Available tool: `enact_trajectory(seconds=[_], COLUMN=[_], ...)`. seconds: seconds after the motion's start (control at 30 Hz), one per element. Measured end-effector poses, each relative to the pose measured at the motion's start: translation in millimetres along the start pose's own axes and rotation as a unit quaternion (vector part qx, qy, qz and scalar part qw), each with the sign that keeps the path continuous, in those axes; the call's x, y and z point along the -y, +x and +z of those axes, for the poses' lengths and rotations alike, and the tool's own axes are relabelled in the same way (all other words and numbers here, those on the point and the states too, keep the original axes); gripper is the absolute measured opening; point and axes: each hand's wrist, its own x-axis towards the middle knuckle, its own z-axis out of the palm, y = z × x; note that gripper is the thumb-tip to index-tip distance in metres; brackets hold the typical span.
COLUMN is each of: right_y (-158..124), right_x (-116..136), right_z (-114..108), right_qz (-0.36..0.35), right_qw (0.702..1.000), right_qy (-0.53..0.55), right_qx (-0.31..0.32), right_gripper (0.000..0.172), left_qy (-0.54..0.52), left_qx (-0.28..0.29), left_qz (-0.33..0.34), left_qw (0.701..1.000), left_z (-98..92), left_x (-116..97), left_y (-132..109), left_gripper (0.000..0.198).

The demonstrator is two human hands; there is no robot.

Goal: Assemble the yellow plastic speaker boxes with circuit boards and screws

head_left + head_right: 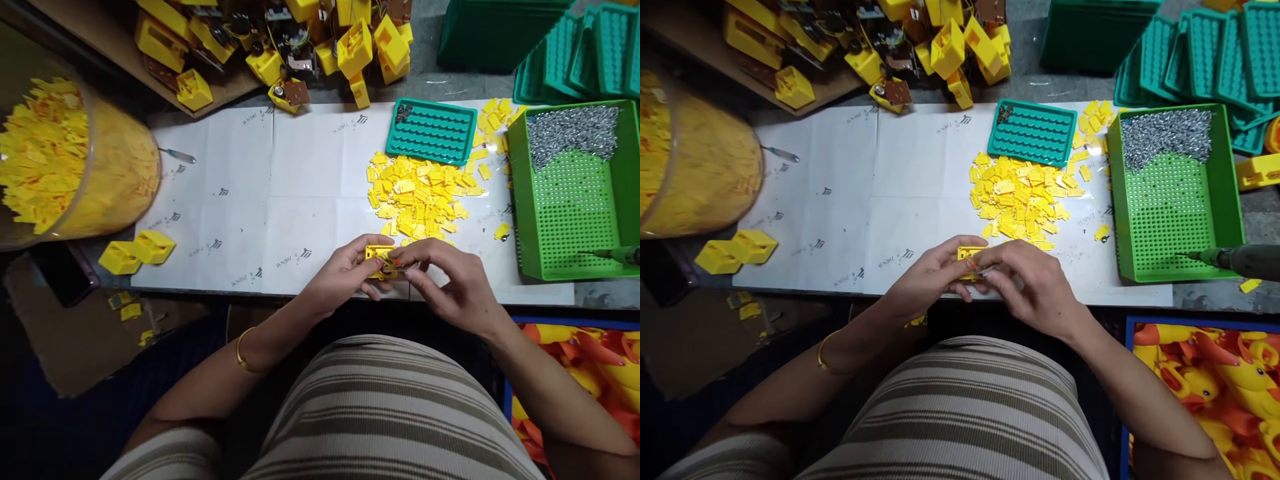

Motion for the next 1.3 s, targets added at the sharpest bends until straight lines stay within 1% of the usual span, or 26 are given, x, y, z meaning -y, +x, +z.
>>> enact_trajectory(seconds=[0.07, 0.13, 0.2, 0.27, 0.33, 0.5, 0.6, 0.73, 0.8, 0.93, 0.97, 1.03, 1.1, 1.3], right_y=[-1, 0, 1, 2, 1, -2, -3, -4, -6, -8, -8, -8, -6, -4], right_x=[1, 2, 4, 5, 8, 12, 13, 15, 15, 12, 12, 12, 12, 16], right_z=[1, 1, 1, 0, -1, -7, -11, -15, -16, -14, -14, -15, -16, -14], right_qz=[-0.042, -0.050, -0.053, -0.065, -0.081, -0.102, -0.111, -0.105, -0.079, -0.002, 0.016, 0.045, 0.063, 0.081], right_qw=[0.997, 0.991, 0.982, 0.973, 0.963, 0.951, 0.952, 0.964, 0.974, 0.992, 0.994, 0.996, 0.995, 0.996], right_qy=[-0.055, -0.100, -0.146, -0.187, -0.222, -0.256, -0.249, -0.205, -0.172, -0.090, -0.073, -0.051, -0.041, -0.039], right_qx=[0.039, 0.079, 0.105, 0.121, 0.131, 0.140, 0.139, 0.135, 0.122, 0.087, 0.078, 0.065, 0.064, 0.026], right_gripper=[0.010, 0.012, 0.013, 0.013, 0.013, 0.015, 0.016, 0.014, 0.014, 0.022, 0.021, 0.014, 0.007, 0.005], left_qy=[-0.035, -0.072, -0.113, -0.143, -0.150, -0.116, -0.098, -0.086, -0.074, -0.043, -0.037, -0.029, -0.036, -0.111], left_qx=[-0.009, -0.014, -0.007, -0.004, -0.007, -0.004, -0.005, 0.007, 0.013, 0.030, 0.037, 0.047, 0.057, 0.100], left_qz=[-0.003, -0.012, -0.028, -0.037, -0.042, -0.047, -0.039, -0.031, -0.028, -0.020, -0.019, -0.017, -0.010, 0.015], left_qw=[0.999, 0.997, 0.993, 0.989, 0.988, 0.992, 0.994, 0.996, 0.997, 0.998, 0.998, 0.998, 0.998, 0.989], left_z=[-0.7, -1.0, -0.9, -0.1, 1.2, 4.8, 6.9, 9.7, 10.6, 10.6, 10.2, 9.3, 8.1, 3.3], left_x=[-1, -3, -4, -5, -6, -7, -6, -7, -8, -9, -8, -6, -4, 5], left_y=[-1, -2, -4, -5, -7, -6, -5, -6, -8, -8, -8, -8, -8, -9], left_gripper=[0.040, 0.039, 0.037, 0.033, 0.031, 0.034, 0.038, 0.044, 0.045, 0.046, 0.046, 0.045, 0.045, 0.043])
